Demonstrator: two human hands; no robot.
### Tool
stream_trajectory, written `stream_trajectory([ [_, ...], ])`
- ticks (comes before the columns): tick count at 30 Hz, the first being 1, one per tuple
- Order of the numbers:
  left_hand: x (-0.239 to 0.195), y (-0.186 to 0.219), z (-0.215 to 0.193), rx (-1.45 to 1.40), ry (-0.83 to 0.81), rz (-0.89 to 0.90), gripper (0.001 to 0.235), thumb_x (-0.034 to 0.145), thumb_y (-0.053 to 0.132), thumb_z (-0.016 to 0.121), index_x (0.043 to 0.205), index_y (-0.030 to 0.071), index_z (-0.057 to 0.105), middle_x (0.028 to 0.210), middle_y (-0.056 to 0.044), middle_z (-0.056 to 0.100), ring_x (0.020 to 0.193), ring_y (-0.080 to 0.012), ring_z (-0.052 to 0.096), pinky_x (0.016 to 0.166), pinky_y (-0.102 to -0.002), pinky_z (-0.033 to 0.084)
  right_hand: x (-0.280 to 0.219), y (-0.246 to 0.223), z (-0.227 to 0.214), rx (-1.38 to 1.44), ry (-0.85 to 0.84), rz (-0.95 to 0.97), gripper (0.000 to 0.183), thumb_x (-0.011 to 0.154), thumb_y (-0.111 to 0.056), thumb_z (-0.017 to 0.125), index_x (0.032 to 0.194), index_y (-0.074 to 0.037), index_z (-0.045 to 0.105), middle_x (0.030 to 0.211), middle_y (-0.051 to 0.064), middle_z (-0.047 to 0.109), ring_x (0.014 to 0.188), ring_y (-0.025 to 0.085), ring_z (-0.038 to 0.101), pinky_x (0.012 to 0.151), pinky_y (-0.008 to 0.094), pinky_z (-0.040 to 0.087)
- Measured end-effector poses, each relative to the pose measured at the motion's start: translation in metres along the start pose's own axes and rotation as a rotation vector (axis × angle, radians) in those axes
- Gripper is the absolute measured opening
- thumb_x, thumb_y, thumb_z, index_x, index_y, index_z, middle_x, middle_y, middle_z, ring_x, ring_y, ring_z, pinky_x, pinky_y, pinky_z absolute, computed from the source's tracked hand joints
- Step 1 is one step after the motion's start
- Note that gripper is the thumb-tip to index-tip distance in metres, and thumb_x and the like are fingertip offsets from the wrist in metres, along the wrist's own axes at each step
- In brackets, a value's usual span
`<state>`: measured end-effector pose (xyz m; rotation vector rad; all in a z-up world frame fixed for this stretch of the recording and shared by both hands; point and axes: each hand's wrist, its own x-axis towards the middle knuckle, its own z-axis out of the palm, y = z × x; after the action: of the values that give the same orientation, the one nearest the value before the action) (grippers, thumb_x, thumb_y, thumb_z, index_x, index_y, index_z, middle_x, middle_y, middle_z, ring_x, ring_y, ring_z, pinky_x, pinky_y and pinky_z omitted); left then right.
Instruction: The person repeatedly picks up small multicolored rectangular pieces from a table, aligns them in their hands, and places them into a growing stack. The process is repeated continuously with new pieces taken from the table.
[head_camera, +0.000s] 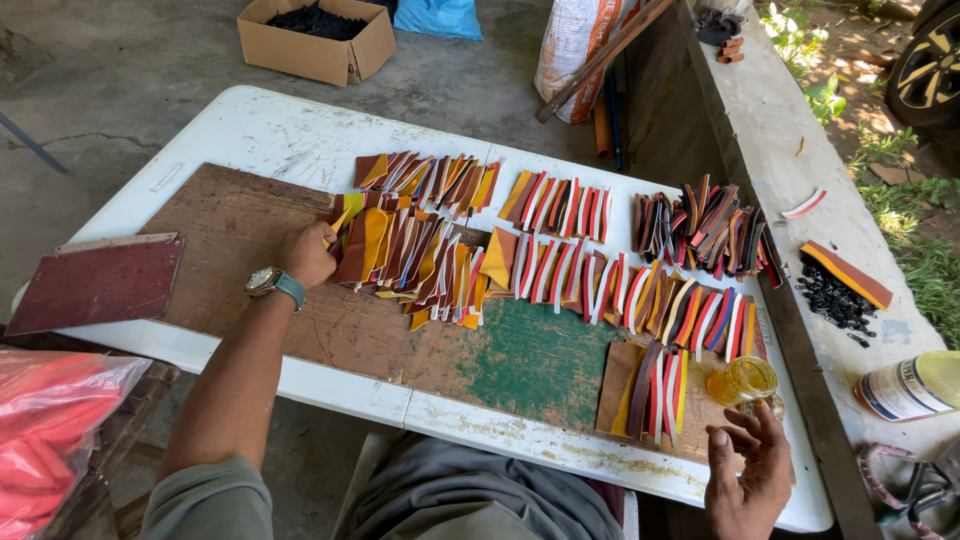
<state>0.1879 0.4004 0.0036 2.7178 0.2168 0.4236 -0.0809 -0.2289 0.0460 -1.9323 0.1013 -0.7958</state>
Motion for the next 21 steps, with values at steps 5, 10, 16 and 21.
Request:
stream_trajectory([
  [5,-0.008,0.021,-0.052,-0.022,0.299,-0.158,0.059,0.079,0.001,0.074,0.134,0.013,0.059,0.106,-0.023,0.07,0.091,-0.0434,0.069,0.075,-0.052,0.057,0.004,-0.011,0.005,-0.064,-0.002,-0.015,0.064,0.096,-0.012,0.07,0.151,0.009,0.044,0.126,0.025,0.065,0.112,0.026,0.068,0.092,0.037,0.056],
  [10,-0.032,0.076,-0.122,-0.029,0.441,0.105,0.04,0.084,0.001,0.071,0.122,0.008,0.062,0.104,-0.026,0.072,0.094,-0.0462,0.069,0.08,-0.055,0.056,0.018,-0.029,0.017,-0.074,-0.057,-0.048,0.069,0.088,-0.009,0.074,0.15,0.003,0.046,0.117,0.018,0.07,0.103,0.024,0.07,0.088,0.036,0.056],
  [16,-0.015,0.119,-0.137,0.073,0.327,0.075,0.04,0.086,-0.001,0.066,0.124,0.009,0.063,0.1,-0.026,0.072,0.091,-0.0473,0.069,0.075,-0.055,0.056,0.012,-0.05,0.047,-0.026,-0.148,-0.122,0.071,0.083,-0.006,0.075,0.147,0.001,0.045,0.114,0.014,0.071,0.099,0.019,0.071,0.086,0.033,0.056],
  [21,-0.024,0.086,-0.13,0.001,0.279,0.008,0.04,0.081,-0.001,0.067,0.12,0.009,0.063,0.1,-0.024,0.072,0.093,-0.0458,0.068,0.078,-0.055,0.055,0.001,-0.05,0.055,-0.019,-0.213,-0.056,0.069,0.084,-0.006,0.075,0.147,-0.001,0.047,0.107,0.011,0.072,0.091,0.016,0.071,0.081,0.032,0.057],
])
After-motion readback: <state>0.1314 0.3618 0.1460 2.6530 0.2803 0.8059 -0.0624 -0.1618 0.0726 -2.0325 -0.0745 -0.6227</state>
